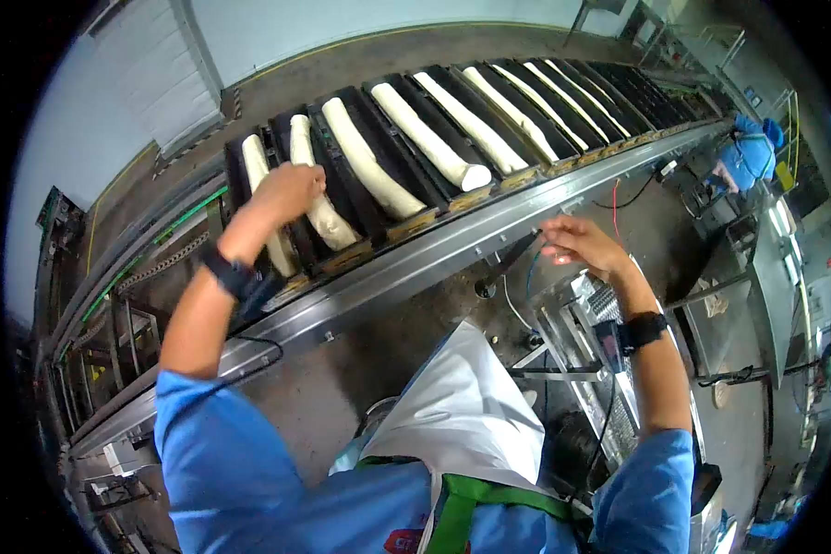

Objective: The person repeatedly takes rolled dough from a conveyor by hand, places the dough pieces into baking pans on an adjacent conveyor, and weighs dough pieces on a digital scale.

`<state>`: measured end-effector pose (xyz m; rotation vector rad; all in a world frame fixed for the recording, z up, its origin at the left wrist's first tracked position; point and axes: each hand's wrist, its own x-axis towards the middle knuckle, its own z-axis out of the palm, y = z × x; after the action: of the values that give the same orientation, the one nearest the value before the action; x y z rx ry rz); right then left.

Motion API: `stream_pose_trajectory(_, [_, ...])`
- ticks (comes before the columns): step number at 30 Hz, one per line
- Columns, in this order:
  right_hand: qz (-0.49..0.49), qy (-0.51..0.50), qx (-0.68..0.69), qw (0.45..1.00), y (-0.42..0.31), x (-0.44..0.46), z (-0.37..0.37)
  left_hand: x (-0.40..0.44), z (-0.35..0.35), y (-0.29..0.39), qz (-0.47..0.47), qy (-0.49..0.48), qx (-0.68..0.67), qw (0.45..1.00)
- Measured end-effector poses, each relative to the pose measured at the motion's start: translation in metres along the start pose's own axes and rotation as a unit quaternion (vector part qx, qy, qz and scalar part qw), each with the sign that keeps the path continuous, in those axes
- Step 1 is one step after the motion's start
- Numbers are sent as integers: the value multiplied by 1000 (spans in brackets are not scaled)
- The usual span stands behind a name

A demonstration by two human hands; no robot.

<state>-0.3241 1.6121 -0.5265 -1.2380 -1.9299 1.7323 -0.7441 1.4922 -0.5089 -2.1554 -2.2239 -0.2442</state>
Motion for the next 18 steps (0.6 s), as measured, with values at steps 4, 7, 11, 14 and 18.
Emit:
stream_pose_trajectory(4, [10,23,9,1000,22,-43,-24,42,3,-35,-22,-113,76,990])
stream_pose_trajectory(7, [8,83,0,997,44,-79,-43,53,9,-48,-49,-213,139,966])
stream_pose_trajectory(11, [76,141,29,987,80,-122,-59,43,-10,-44,-142,-219,181,948])
stream_pose_trajectory(14, [82,147,53,984,94,-127,-68,46,-9,-18,-9,-80,120,990])
stream_pose_trajectory(18, [65,147,38,986,78,-111,-53,55,23,20,290,-28,91,952])
